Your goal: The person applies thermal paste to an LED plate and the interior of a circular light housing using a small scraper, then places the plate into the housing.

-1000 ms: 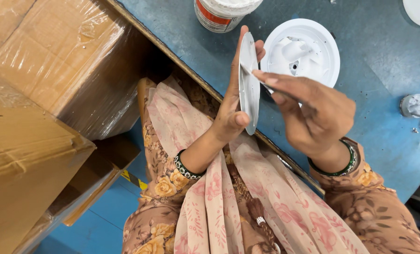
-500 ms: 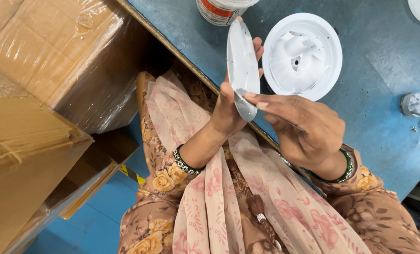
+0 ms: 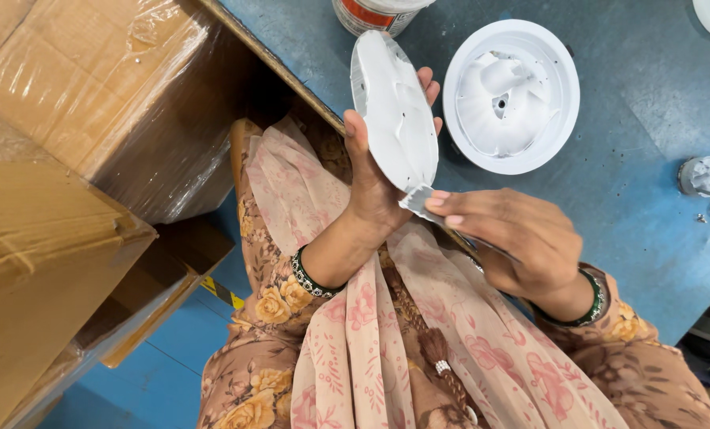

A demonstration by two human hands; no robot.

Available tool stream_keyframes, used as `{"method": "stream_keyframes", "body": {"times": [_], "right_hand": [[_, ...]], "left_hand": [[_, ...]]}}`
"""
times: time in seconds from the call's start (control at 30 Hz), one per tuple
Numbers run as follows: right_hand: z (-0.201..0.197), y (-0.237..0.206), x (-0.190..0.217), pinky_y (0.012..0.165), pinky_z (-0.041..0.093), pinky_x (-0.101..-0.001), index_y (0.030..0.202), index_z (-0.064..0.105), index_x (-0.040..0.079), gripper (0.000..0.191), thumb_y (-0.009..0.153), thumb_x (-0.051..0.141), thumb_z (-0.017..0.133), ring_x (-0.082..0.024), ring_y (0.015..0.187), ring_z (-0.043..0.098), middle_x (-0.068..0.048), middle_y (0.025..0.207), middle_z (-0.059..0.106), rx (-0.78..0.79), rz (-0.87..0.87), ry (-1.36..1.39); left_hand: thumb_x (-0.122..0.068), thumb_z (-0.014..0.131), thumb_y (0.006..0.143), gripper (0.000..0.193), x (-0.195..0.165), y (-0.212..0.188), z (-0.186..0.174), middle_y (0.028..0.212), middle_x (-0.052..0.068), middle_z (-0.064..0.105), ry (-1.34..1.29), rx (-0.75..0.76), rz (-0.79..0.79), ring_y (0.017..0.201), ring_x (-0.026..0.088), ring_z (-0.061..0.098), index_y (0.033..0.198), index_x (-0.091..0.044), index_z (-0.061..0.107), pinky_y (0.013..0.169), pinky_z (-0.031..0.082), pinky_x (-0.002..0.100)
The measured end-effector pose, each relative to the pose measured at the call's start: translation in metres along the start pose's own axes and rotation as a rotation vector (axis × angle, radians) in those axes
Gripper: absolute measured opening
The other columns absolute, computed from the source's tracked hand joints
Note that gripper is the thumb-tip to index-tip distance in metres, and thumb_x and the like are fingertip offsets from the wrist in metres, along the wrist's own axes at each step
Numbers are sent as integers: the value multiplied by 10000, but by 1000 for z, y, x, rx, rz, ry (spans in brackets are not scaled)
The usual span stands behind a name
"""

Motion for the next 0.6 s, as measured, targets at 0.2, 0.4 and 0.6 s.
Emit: {"method": "stream_keyframes", "body": {"times": [0.2, 0.4, 0.6], "right_hand": [[-30, 0, -41, 724, 563, -271, 1219, 708, 18, 245, 1018, -122, 688, -190, 871, 767, -104, 1064, 776, -145, 138, -247], [-40, 16, -60, 795, 587, -286, 1227, 676, 4, 231, 1042, -134, 677, -216, 979, 760, -114, 1146, 748, -160, 52, -110], [-27, 4, -28, 734, 592, -295, 1126, 699, 14, 271, 921, -160, 668, -213, 919, 780, -103, 1083, 778, -76, 78, -84]], "left_hand": [[-822, 607, 853, 1176, 16, -3, 17, 1688, 105, 332, -17, 145, -52, 1523, 228, 337, 1706, -165, 134, 1274, 304, 390], [-766, 715, 835, 1230, 33, -11, 27, 1628, 64, 343, -53, 180, -116, 1509, 214, 327, 1691, -118, 115, 1272, 307, 377], [-756, 711, 828, 1194, 16, 1, 32, 1602, 131, 382, 26, 202, 22, 1501, 257, 361, 1682, -208, 80, 1223, 338, 402]]}}
Point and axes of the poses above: each hand's wrist, its own y-axis towards the middle knuckle, its own z-axis out of the palm, x = y × z, the point moved 5 cm from there along y, towards the middle knuckle
